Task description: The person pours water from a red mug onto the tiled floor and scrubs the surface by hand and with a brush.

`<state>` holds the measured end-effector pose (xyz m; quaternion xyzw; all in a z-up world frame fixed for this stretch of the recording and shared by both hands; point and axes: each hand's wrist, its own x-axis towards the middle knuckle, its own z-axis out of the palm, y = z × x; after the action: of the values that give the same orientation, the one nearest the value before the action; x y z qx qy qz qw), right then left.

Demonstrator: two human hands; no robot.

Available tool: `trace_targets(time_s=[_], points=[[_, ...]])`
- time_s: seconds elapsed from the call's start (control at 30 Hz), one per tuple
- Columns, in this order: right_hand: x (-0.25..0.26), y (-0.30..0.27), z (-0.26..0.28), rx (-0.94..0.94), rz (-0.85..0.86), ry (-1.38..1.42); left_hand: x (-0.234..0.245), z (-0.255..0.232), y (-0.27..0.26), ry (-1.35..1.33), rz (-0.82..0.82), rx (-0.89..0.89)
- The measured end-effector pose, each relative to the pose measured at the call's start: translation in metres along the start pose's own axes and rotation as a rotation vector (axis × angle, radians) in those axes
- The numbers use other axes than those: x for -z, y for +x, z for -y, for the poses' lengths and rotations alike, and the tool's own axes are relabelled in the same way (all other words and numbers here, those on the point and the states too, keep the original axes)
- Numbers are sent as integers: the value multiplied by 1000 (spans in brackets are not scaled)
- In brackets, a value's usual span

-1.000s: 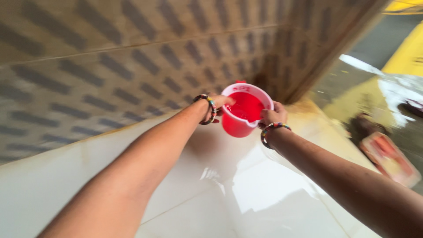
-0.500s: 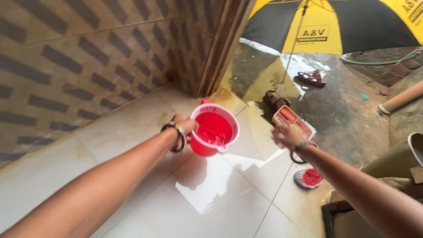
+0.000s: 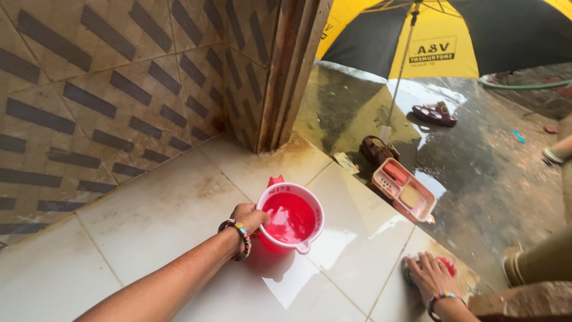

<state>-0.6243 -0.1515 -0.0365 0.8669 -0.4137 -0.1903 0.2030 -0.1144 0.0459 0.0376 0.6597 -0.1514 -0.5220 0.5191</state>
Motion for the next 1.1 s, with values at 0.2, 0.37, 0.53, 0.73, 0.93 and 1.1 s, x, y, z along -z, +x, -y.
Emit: trace_targets(time_s=[0.2, 0.37, 0.53, 0.73, 0.93, 1.1], points=[[61, 27, -9, 117, 299, -22, 5, 1, 16, 103, -33, -48], [100, 76, 7, 175, -20, 16, 2, -12, 11, 6, -70, -6], [155, 152, 83, 373, -432, 222, 10, -16, 8, -69, -129, -24], [208, 213, 208, 763, -551, 99, 38, -5, 13, -252, -341, -36], [238, 219, 265, 936, -802, 261, 82, 18, 18, -408, -599, -6], [261, 219, 291, 819, -640, 274, 116, 29, 3, -438, -640, -15]])
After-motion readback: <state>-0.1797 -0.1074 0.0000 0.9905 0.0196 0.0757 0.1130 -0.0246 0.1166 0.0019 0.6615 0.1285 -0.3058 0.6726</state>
